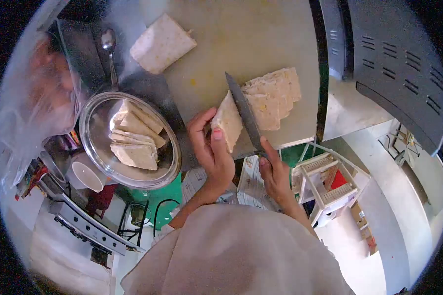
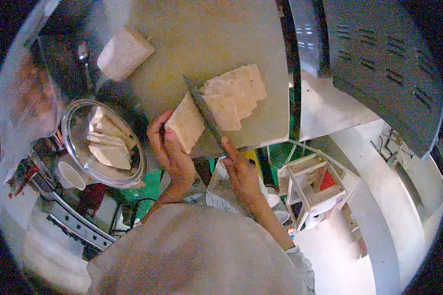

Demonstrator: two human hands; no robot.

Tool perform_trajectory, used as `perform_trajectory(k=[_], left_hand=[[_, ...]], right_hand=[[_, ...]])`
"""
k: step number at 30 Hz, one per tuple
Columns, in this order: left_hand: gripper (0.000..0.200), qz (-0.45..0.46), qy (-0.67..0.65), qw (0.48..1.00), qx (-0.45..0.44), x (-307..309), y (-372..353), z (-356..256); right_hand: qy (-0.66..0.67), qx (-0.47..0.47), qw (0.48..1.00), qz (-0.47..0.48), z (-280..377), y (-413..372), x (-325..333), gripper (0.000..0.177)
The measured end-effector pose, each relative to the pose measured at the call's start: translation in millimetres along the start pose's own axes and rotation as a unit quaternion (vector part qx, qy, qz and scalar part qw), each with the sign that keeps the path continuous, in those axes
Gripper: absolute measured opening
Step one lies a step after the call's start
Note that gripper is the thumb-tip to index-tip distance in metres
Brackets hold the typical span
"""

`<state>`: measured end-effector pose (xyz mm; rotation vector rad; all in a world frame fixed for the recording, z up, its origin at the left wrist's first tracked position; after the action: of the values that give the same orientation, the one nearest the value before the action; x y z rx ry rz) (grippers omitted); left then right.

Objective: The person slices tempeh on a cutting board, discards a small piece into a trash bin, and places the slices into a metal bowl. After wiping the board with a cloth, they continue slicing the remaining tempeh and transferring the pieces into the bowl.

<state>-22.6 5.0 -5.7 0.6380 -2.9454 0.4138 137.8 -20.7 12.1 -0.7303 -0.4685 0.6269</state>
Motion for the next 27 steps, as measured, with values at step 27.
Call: perform_trajectory(k=[27], left_hand=[[0.031,0.069,0.1,0.992,-0.031,28.2,1.1,-34.6]], right_hand=[[-0.003,0.017,0.995,-0.097,23.0,-23.6,-4.6,0.05]])
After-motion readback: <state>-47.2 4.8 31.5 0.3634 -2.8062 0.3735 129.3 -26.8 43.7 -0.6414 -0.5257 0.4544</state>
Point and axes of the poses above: each hand's wrist, its own y-axis towards the middle knuckle, its own x-axis out of the back of the hand, z = x × y, the point moved 2 cm from there along y, towards the middle knuckle, and after that the axes turned 13 degrees about z, right-handed, at the moved point
